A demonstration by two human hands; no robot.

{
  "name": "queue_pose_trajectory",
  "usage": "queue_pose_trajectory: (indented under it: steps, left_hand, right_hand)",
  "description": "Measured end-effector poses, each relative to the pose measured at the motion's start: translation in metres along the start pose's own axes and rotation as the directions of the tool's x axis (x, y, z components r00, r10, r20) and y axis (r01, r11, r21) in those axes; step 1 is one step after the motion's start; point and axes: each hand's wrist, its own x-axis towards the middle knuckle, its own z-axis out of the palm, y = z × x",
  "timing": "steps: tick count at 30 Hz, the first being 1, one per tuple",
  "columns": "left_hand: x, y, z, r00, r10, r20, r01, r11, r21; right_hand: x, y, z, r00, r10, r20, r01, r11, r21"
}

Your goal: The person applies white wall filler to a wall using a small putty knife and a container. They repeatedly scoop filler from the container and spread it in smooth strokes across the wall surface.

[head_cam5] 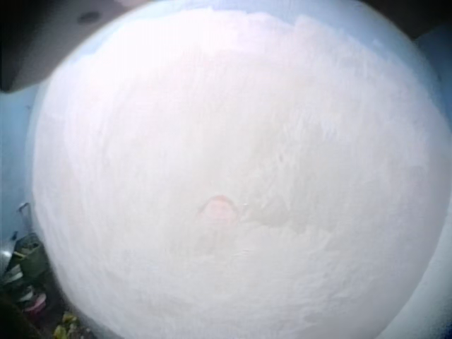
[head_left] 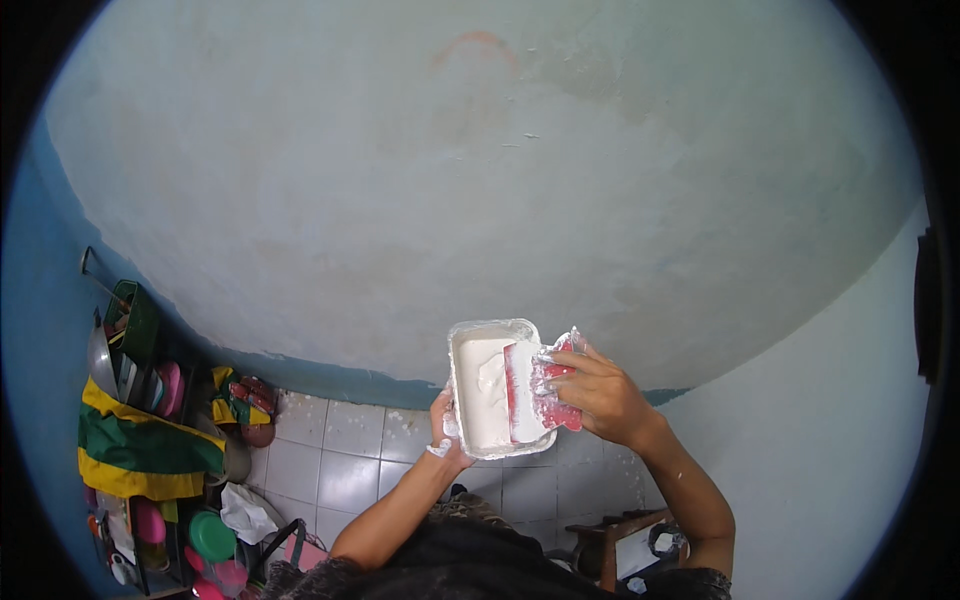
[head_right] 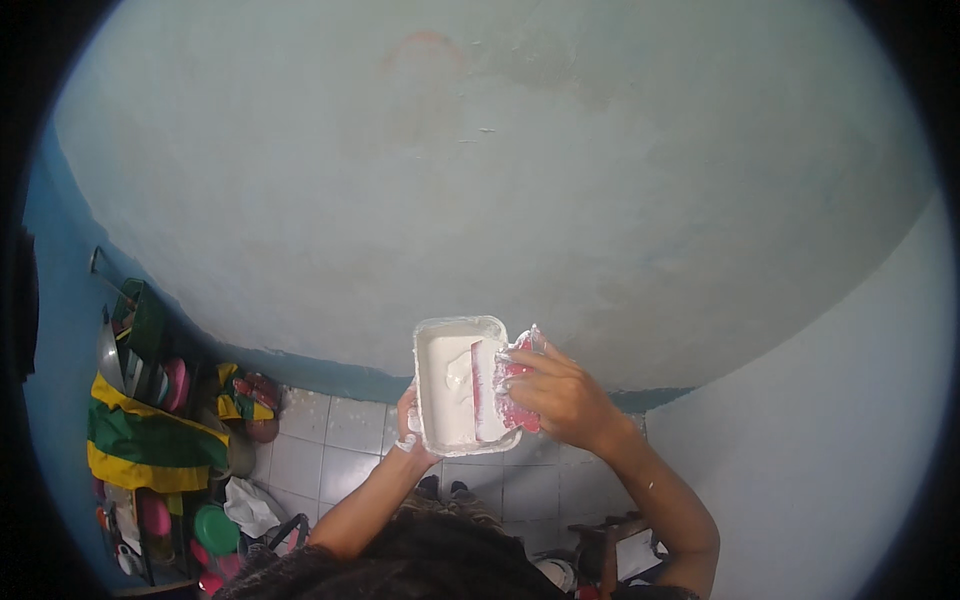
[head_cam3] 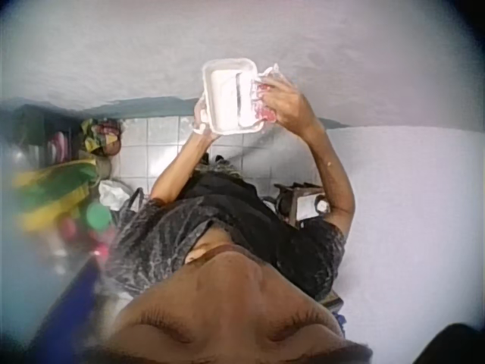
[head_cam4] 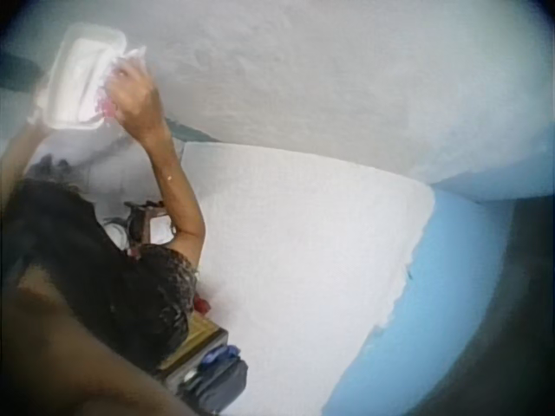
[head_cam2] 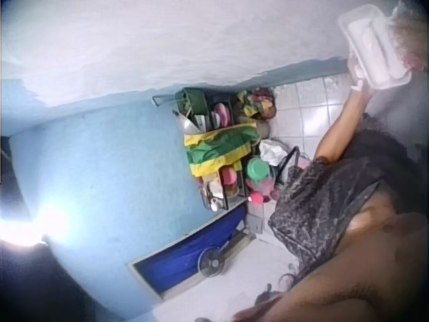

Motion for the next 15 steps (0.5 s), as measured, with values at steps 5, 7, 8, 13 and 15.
queue_pose_trajectory:
  steps: [5,7,8,13,15]
  left_hand:
    - [0.005,-0.001,-0.012,0.995,-0.099,-0.009,0.098,0.994,-0.054]
    - [0.000,0.001,0.001,0.992,-0.122,0.036,0.124,0.992,-0.038]
    - [-0.003,0.001,0.010,0.989,-0.135,0.058,0.137,0.990,-0.030]
    - [-0.009,0.004,0.036,0.983,-0.137,0.124,0.143,0.989,-0.038]
    - [-0.008,0.006,0.039,0.975,-0.162,0.153,0.168,0.985,-0.032]
  right_hand:
    - [-0.007,0.007,0.008,0.998,0.043,-0.041,-0.037,0.990,0.136]
    - [0.001,0.000,0.006,0.998,0.020,-0.057,-0.012,0.992,0.127]
    - [0.006,-0.003,0.006,0.998,0.008,-0.065,0.000,0.992,0.123]
    - [0.014,-0.012,0.008,0.999,-0.002,-0.048,0.003,1.000,0.029]
    - [0.015,-0.014,0.009,0.998,-0.016,-0.061,0.017,1.000,0.011]
